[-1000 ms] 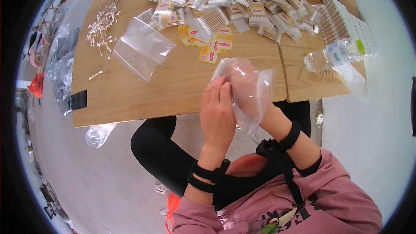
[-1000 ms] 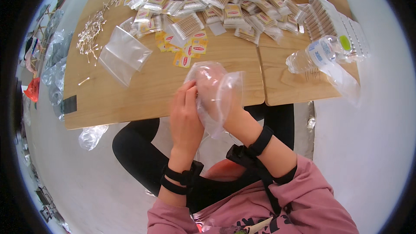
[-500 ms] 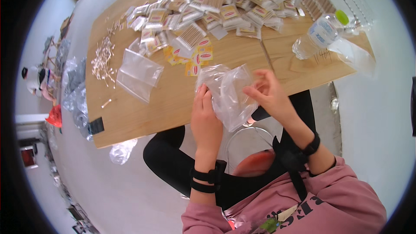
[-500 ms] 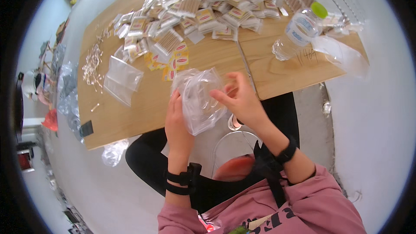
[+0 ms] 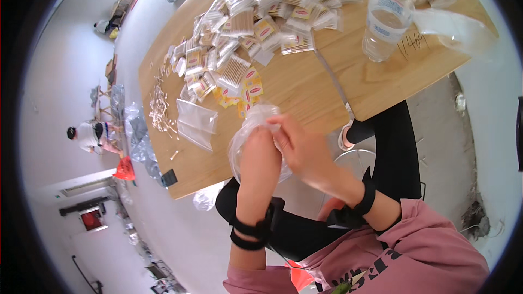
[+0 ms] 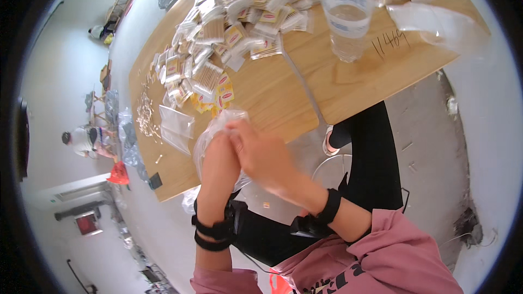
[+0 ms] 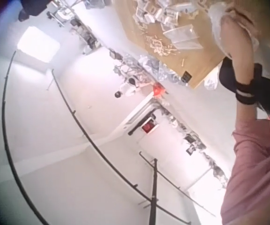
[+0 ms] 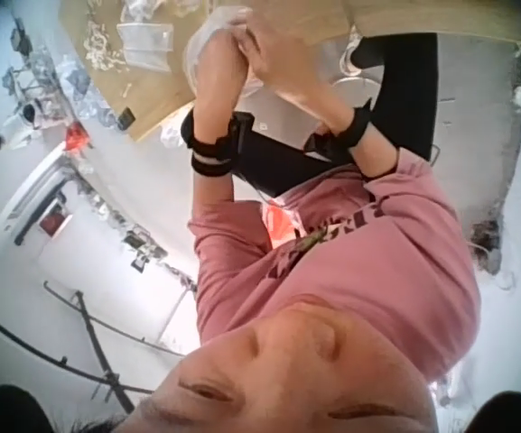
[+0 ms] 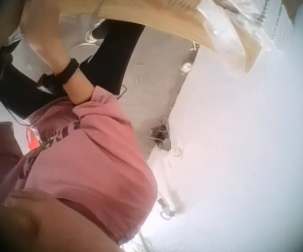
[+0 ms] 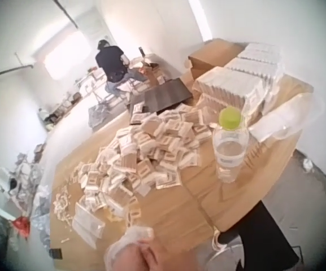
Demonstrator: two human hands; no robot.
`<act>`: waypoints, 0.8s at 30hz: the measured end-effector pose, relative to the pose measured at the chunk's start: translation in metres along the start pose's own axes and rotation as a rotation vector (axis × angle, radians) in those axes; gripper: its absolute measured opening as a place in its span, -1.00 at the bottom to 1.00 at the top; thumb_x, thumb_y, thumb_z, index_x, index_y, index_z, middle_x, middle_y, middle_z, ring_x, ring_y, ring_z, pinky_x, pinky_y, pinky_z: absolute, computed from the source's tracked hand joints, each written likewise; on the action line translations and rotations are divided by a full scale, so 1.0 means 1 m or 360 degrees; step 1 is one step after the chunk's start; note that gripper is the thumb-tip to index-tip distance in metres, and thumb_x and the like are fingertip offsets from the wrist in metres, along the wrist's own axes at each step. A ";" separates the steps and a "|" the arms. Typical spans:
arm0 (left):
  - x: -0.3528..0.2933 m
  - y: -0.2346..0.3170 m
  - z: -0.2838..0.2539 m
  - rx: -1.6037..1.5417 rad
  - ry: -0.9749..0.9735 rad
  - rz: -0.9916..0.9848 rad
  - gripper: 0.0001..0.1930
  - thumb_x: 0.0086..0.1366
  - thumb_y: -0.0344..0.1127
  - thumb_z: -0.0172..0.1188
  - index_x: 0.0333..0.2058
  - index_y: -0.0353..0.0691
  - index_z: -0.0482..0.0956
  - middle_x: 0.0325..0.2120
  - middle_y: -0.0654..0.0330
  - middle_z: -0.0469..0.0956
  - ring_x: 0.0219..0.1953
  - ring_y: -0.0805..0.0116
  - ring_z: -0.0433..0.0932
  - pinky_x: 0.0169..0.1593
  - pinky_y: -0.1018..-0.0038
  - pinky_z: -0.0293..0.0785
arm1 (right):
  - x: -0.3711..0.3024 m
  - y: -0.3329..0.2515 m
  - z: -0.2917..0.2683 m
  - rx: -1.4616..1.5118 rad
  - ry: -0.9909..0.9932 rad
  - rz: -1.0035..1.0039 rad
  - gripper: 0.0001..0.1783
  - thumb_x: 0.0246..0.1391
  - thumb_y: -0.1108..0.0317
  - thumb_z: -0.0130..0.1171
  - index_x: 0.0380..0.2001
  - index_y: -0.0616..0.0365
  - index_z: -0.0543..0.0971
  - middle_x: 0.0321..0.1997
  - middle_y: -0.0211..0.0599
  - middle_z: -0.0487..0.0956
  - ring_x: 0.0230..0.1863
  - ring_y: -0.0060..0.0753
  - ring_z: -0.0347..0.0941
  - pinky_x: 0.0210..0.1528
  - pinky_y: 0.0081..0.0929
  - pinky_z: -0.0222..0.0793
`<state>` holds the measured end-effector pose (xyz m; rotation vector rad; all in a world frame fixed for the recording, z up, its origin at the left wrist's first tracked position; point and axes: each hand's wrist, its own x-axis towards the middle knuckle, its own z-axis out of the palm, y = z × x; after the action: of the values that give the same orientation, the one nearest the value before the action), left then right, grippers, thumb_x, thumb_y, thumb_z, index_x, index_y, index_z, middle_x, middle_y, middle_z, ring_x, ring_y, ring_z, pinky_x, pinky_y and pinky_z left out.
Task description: Packaging small clear plastic containers of cotton swabs into large plastic bags for storage or shipping.
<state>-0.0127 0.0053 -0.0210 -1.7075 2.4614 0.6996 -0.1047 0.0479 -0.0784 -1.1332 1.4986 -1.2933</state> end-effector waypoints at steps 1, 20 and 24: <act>0.010 -0.003 0.004 0.0044 -0.0153 -0.0137 -0.77 0.18 -0.53 -0.05 -0.17 -0.36 0.42 -0.24 -0.05 0.48 -0.16 0.04 0.46 -0.13 0.28 0.36 | -0.003 0.005 0.006 -0.0064 0.0095 -0.0213 -0.75 0.09 0.35 -0.04 -0.14 0.13 0.37 -0.33 -0.13 0.55 -0.34 0.00 0.48 -0.41 -0.20 0.37; 0.029 -0.052 0.030 -0.0262 0.0062 -0.0131 -0.64 0.21 -0.34 0.05 0.00 -0.26 0.37 -0.06 0.00 0.42 -0.03 0.07 0.41 -0.03 0.34 0.36 | -0.046 -0.041 0.028 0.0592 -0.0335 -0.0872 -0.49 -0.09 0.39 0.06 0.00 0.29 0.33 -0.40 -0.27 0.38 -0.33 -0.32 0.42 -0.35 -0.41 0.36; 0.029 -0.049 0.032 -0.0035 0.0122 -0.0079 -0.64 0.21 -0.33 0.06 -0.01 -0.27 0.38 -0.07 0.01 0.44 -0.03 0.10 0.41 -0.03 0.35 0.36 | -0.045 -0.039 0.036 0.0581 -0.0309 -0.0844 -0.48 -0.03 0.33 0.08 0.03 0.29 0.31 -0.39 -0.26 0.39 -0.33 -0.31 0.42 -0.35 -0.41 0.37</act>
<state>0.0143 -0.0215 -0.0744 -1.8303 2.4600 0.6705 -0.0551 0.0810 -0.0426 -1.4082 0.7956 -1.6689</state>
